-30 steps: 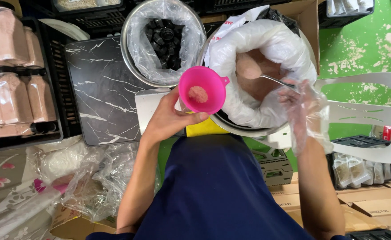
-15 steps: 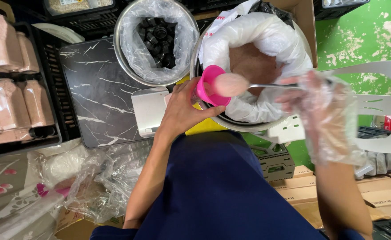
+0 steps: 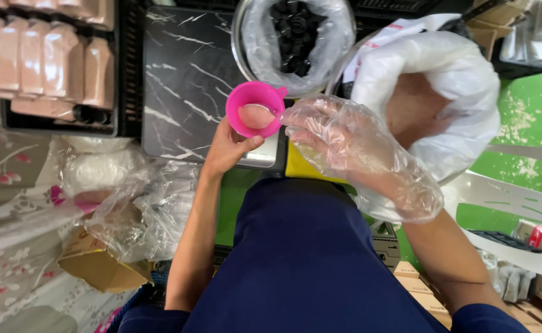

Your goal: The person scoops pink powder from a large bag into a pink funnel placed on a digital scale, then transfers the powder into small clear jars. After filling each jar, they place a black lid on it and set the jar aside. The person repeats this process for multiple jars.

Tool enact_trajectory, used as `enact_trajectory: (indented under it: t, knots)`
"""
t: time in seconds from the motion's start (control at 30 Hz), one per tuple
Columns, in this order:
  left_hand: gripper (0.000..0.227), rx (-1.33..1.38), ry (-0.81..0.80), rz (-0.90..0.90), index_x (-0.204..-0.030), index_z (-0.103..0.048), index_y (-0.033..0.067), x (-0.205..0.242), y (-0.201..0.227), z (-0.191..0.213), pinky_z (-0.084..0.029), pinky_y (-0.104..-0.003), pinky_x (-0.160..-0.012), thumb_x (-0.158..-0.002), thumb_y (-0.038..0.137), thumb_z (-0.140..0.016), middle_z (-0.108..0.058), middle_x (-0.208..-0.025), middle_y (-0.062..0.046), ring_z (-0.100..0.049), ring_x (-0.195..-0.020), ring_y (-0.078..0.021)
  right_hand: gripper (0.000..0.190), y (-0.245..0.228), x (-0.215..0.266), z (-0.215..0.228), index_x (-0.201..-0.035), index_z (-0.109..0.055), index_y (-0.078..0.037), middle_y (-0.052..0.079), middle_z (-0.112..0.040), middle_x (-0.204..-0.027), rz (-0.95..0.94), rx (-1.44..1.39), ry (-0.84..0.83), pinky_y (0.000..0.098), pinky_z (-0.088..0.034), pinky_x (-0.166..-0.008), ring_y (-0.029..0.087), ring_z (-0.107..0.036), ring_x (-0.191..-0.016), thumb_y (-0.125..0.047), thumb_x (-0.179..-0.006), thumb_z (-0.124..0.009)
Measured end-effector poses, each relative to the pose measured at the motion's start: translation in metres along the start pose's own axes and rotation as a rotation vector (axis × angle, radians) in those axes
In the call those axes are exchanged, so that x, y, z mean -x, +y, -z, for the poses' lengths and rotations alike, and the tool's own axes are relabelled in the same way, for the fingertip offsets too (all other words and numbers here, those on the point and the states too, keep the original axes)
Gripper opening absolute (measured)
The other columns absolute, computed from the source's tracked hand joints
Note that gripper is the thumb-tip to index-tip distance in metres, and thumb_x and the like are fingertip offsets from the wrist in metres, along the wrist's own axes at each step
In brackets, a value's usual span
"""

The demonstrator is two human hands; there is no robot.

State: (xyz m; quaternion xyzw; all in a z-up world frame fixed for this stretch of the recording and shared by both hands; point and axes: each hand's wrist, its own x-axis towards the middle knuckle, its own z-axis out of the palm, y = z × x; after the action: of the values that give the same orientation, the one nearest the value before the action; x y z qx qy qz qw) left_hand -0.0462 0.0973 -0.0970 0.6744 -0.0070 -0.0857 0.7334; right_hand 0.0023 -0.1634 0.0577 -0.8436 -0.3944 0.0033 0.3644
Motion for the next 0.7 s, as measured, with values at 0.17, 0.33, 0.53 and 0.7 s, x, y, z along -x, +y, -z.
enact_trajectory:
  t: [0.17,0.33,0.53,0.7]
  knots:
    - [0.083,0.078,-0.004,-0.049,-0.149,-0.049,0.0061,0.011,-0.026,0.019,-0.052,-0.038,-0.112,-0.086,0.047,-0.084,-0.063,-0.14,-0.01,-0.061,-0.133,-0.0232,0.044,-0.002,0.0,-0.013,-0.142,-0.061,-0.006,0.012,-0.058,-0.147,-0.173,-0.675,-0.222,0.035,-0.055,-0.117,0.021,-0.068,-0.126,0.008,-0.101,-0.062]
    - [0.094,-0.178,0.076,-0.085,-0.146,-0.052,0.0082,0.019,0.003,0.012,-0.05,-0.041,-0.11,-0.075,0.059,-0.085,-0.06,-0.143,-0.009,-0.059,-0.134,-0.0241,0.035,-0.018,-0.012,-0.015,-0.127,-0.065,0.003,0.021,-0.068,-0.131,-0.307,-1.022,-0.021,0.0433,-0.052,-0.112,0.033,-0.066,-0.127,-0.023,-0.105,-0.062]
    - [0.094,-0.232,0.139,-0.1,-0.153,-0.044,0.0157,0.027,0.046,0.01,-0.06,-0.033,-0.089,-0.075,0.045,-0.089,-0.054,-0.152,-0.005,-0.059,-0.136,-0.0231,0.019,-0.038,-0.011,-0.027,-0.117,-0.069,0.001,0.017,-0.073,-0.121,-0.413,-0.863,0.161,0.0323,-0.066,-0.103,0.022,-0.077,-0.105,-0.009,-0.101,-0.07]
    - [0.087,-0.194,0.097,-0.094,-0.146,-0.049,0.0156,0.025,0.034,0.011,-0.055,-0.026,-0.073,-0.074,0.042,-0.089,-0.061,-0.138,-0.003,-0.062,-0.12,-0.0179,0.014,-0.051,-0.008,-0.035,-0.115,-0.065,-0.001,0.016,-0.073,-0.118,-0.354,-0.768,0.21,0.0314,-0.065,-0.102,0.022,-0.075,-0.108,-0.012,-0.106,-0.066]
